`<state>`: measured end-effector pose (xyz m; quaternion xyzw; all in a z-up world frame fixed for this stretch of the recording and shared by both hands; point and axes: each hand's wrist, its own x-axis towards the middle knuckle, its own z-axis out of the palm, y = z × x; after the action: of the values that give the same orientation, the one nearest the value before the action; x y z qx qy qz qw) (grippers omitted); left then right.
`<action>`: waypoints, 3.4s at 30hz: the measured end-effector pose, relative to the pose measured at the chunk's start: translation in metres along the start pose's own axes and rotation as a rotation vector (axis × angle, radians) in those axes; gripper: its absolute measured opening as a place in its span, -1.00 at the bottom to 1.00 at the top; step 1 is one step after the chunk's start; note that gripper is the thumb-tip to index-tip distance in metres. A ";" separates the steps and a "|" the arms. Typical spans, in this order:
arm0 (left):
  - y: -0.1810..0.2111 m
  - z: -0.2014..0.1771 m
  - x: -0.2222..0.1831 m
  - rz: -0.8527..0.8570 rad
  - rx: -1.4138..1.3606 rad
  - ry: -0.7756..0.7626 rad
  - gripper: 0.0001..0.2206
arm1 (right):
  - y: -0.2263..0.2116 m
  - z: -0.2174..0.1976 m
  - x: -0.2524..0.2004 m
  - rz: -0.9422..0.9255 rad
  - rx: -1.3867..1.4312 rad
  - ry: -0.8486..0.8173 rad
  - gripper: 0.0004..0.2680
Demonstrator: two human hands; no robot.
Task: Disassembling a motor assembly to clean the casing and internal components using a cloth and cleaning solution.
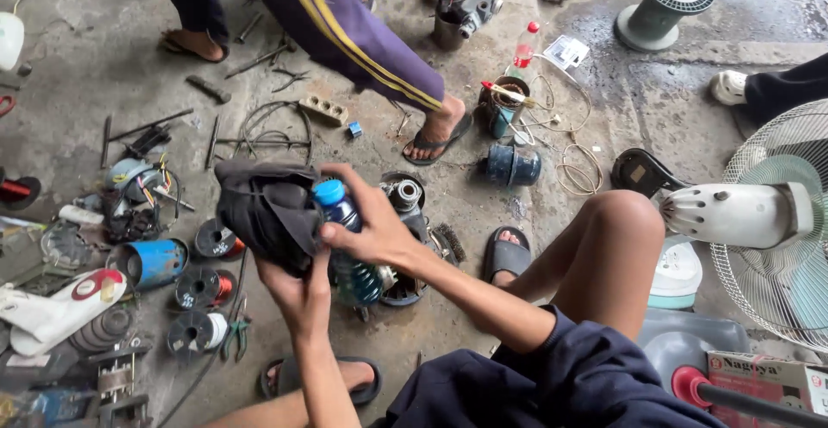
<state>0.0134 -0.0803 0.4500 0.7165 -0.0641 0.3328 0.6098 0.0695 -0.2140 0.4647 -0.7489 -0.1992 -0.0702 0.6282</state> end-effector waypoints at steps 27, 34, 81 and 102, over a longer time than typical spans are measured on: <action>0.029 -0.012 0.029 -0.018 -1.232 0.007 -0.49 | -0.048 -0.057 -0.030 0.063 0.103 -0.244 -0.59; -0.033 -0.023 0.010 -0.207 -0.622 0.071 -0.46 | -0.054 -0.061 -0.036 0.021 -0.042 -0.214 -0.59; -0.009 0.012 0.025 -0.411 -0.378 -0.343 -0.45 | -0.034 -0.055 -0.028 -0.149 0.450 -0.756 -0.53; -0.069 -0.030 0.013 -0.199 0.080 0.069 -0.60 | 0.019 0.053 0.076 -0.269 -0.355 -0.570 -0.44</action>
<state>0.0464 -0.0314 0.4009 0.7312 0.0419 0.2973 0.6125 0.1381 -0.1497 0.4635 -0.8029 -0.4479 0.0258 0.3925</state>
